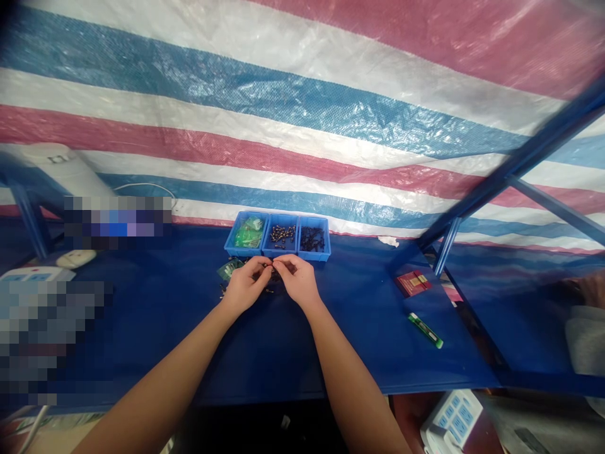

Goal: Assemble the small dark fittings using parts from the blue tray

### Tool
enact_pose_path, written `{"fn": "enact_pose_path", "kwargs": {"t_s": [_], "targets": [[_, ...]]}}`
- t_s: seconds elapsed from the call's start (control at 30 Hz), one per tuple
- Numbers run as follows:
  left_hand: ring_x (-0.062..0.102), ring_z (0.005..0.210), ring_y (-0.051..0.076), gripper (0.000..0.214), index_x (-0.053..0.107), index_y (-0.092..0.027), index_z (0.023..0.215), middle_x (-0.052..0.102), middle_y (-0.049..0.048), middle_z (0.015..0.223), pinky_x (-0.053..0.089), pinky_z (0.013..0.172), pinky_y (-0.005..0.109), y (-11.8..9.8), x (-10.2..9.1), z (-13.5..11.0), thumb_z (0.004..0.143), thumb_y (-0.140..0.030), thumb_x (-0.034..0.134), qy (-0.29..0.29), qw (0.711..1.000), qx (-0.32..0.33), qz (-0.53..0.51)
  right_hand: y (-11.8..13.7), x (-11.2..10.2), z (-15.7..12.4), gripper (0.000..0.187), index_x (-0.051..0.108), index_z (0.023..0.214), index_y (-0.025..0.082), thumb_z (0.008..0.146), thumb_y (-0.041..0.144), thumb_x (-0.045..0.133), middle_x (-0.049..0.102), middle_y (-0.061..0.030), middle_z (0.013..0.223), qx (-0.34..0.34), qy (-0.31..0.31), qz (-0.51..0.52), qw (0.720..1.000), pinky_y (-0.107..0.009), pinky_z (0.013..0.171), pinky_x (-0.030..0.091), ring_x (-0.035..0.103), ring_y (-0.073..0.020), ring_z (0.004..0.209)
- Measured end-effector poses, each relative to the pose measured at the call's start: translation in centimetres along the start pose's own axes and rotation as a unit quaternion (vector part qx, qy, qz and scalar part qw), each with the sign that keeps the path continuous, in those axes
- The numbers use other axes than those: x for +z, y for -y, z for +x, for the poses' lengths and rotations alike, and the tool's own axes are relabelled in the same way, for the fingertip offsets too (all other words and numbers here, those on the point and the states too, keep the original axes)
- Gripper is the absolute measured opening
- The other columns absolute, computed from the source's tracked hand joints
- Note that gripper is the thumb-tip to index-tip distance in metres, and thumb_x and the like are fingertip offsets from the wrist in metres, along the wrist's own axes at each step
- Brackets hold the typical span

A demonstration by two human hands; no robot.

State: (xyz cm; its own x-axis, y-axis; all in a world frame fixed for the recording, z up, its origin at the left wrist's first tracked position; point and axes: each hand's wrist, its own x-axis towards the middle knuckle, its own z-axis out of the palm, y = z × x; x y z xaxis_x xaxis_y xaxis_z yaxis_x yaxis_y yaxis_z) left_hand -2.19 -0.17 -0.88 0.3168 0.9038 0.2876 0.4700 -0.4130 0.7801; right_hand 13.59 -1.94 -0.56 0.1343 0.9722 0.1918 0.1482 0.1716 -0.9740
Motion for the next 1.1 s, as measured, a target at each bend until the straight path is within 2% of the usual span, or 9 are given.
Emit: {"fn": "enact_pose_path", "kwargs": {"t_s": [0.1,0.27,0.63,0.8,1.1], "targets": [[0.059,0.056,0.011,0.030,0.060,-0.022,0.114,0.063,-0.0043,0.064,0.043,0.056,0.021,0.27,0.21,0.03,0.092,-0.039,0.050,-0.008,1.000,-0.013,-0.027,-0.06,-0.04,0.14,0.025,0.069,0.089,0.019,0.077,0.041,0.069,0.071,-0.0037,0.080,0.040,0.015,0.052,0.998,-0.030,0.066,0.054,0.065,-0.0165,0.066],[0.063,0.061,0.012,0.026,0.065,-0.022,0.104,0.068,-0.0006,0.074,0.047,0.058,0.021,0.22,0.23,0.05,0.092,-0.039,0.050,-0.007,0.999,-0.002,-0.053,-0.08,-0.06,0.15,0.028,0.060,0.087,0.020,0.072,0.038,0.074,0.067,0.0010,0.066,0.063,0.006,0.092,0.994,-0.027,0.059,0.051,0.062,-0.0141,0.058],[0.056,0.056,0.012,0.024,0.059,-0.021,0.095,0.060,-0.0022,0.064,0.042,0.055,0.021,0.32,-0.10,0.05,0.094,-0.041,0.045,-0.024,0.999,-0.025,-0.020,0.02,0.09,0.04,0.026,0.071,0.093,0.020,0.075,0.038,0.071,0.071,-0.0053,0.085,0.032,0.006,0.074,0.997,-0.032,0.073,0.055,0.067,-0.0183,0.074],[0.057,0.053,0.012,0.026,0.058,-0.022,0.106,0.060,-0.0031,0.062,0.041,0.053,0.021,0.27,0.02,0.06,0.092,-0.043,0.048,-0.030,0.999,-0.035,-0.029,-0.03,0.07,0.08,0.026,0.072,0.091,0.019,0.075,0.039,0.071,0.072,-0.0056,0.084,0.041,-0.015,0.066,0.997,-0.033,0.072,0.056,0.067,-0.0187,0.072],[0.058,0.053,0.013,0.028,0.058,-0.020,0.098,0.062,-0.0021,0.063,0.041,0.052,0.022,0.45,0.17,0.12,0.094,-0.043,0.043,-0.029,0.999,-0.026,-0.007,-0.06,0.13,-0.05,0.026,0.072,0.095,0.020,0.077,0.038,0.069,0.073,-0.0057,0.089,0.028,-0.003,0.053,0.998,-0.033,0.075,0.056,0.067,-0.0190,0.077]]}}
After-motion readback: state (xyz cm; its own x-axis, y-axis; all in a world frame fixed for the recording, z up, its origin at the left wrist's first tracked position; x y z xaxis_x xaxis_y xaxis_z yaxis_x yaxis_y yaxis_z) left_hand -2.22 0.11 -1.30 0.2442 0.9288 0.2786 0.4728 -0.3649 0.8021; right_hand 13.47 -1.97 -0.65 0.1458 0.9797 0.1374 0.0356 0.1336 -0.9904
